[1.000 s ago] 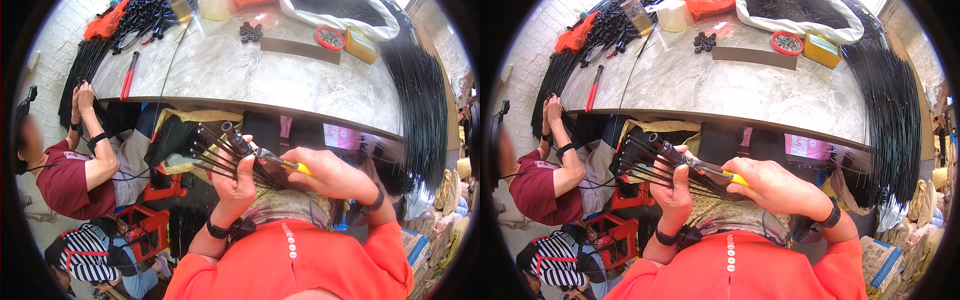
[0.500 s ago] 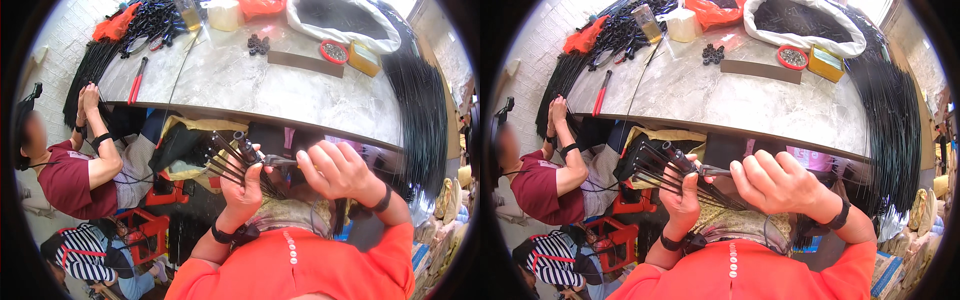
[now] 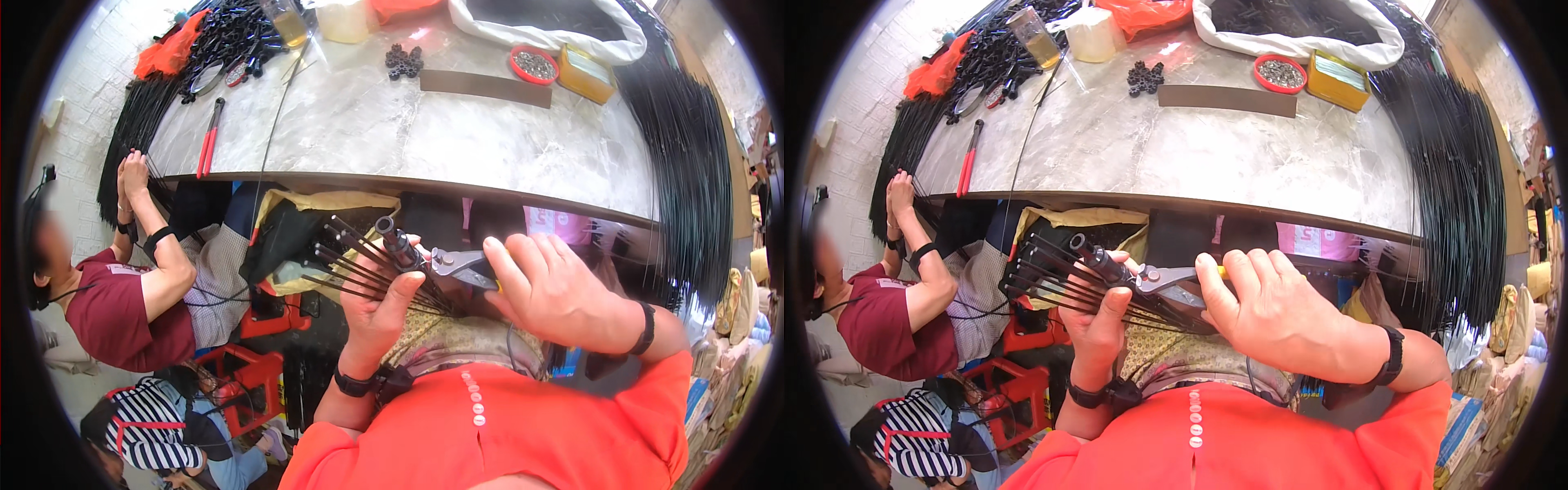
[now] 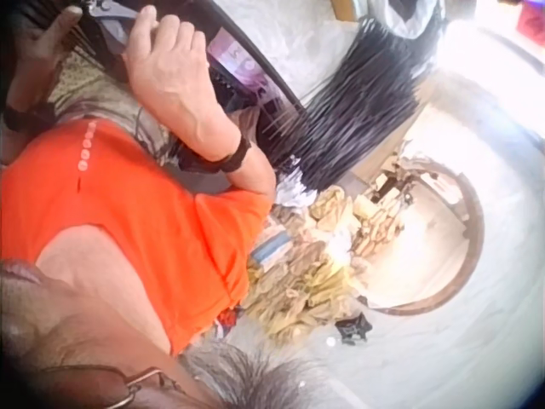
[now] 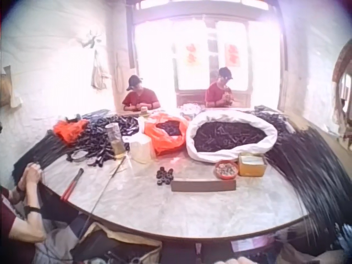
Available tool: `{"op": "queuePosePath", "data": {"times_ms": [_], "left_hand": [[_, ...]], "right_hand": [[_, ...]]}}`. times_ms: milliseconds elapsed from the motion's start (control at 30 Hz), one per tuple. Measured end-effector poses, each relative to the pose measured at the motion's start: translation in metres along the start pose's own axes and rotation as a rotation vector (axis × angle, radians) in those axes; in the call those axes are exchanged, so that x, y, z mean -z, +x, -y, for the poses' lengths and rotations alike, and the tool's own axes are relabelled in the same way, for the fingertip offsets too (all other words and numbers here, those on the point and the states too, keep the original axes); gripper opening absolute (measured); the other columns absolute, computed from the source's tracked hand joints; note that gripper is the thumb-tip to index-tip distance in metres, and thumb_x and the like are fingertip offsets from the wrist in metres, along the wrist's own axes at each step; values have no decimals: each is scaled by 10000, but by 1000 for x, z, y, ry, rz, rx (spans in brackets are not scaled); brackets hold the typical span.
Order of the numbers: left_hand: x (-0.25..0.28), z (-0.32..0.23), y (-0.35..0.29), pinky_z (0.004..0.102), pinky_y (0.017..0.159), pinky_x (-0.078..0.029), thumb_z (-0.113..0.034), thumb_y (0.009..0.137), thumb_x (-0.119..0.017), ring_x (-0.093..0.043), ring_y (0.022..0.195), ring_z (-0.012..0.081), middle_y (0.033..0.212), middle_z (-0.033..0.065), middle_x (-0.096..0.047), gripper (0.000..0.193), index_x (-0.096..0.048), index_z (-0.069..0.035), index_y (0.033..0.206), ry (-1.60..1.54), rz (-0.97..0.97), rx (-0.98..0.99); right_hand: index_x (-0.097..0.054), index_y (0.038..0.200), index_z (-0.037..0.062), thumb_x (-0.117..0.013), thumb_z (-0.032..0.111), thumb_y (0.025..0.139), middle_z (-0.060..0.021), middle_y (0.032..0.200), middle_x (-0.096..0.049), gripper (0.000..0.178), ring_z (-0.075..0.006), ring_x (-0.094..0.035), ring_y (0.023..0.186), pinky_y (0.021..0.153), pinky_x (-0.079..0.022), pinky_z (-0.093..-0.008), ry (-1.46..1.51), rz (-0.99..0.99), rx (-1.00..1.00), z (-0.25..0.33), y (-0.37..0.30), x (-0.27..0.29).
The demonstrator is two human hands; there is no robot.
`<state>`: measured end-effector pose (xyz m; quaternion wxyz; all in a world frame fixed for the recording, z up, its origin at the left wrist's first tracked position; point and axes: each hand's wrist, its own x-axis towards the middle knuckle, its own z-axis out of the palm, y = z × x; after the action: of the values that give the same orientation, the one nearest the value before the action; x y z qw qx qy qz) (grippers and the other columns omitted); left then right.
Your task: The person assembles umbrella frames by inserting thin black rods into a plastic hub, securing them with wire, and using pliers to tighten and cut the wire.
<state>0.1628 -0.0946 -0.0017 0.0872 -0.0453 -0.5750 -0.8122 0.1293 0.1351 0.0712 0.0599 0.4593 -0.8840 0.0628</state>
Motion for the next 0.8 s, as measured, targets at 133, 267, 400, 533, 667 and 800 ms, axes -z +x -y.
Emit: {"op": "queuePosePath", "data": {"times_ms": [133,267,400,533,667,800], "left_hand": [[2,-1,7,360,868,-518,-20,811,-769,-632,962,216,1059,112,-631,391,-596,34,1157,-113,54,21],[10,4,7,358,827,-533,-26,778,-792,-634,936,222,1059,129,-615,385,-610,39,1111,-146,137,79],[10,10,14,361,780,-557,17,780,-784,-651,915,222,1069,159,-616,378,-633,32,1127,-162,321,52],[4,10,22,358,807,-546,23,790,-774,-639,937,218,1075,149,-602,348,-639,32,1111,-155,381,58],[4,13,20,373,829,-528,72,794,-758,-622,960,228,1126,147,-592,395,-603,-2,1150,-290,250,106],[0,11,22,375,831,-529,94,792,-752,-626,963,236,1118,157,-605,399,-600,-10,1146,-201,230,82]], "right_hand": [[-536,1180,-80,-727,263,841,-124,897,-532,519,-263,-559,785,711,-472,-370,149,25,-34,-3,-3,1],[-563,1042,0,-790,262,816,-86,811,-569,414,-222,-599,724,635,-474,-352,798,414,-225,-19,6,19],[-577,878,24,-872,344,753,-33,651,-560,453,-144,-626,644,559,-469,-338,1216,626,-289,-35,-1,3],[-582,806,9,-842,298,771,-38,648,-615,390,-134,-634,619,561,-488,-321,1312,733,-531,-30,1,-7],[-561,1154,34,-771,167,717,-172,1018,-646,502,-291,-647,763,637,-514,-368,646,-20,-253,-25,-14,-15],[-565,1198,-1,-735,192,722,-130,970,-591,542,-275,-627,881,724,-491,-350,-176,-304,-77,-18,-14,10]]}}
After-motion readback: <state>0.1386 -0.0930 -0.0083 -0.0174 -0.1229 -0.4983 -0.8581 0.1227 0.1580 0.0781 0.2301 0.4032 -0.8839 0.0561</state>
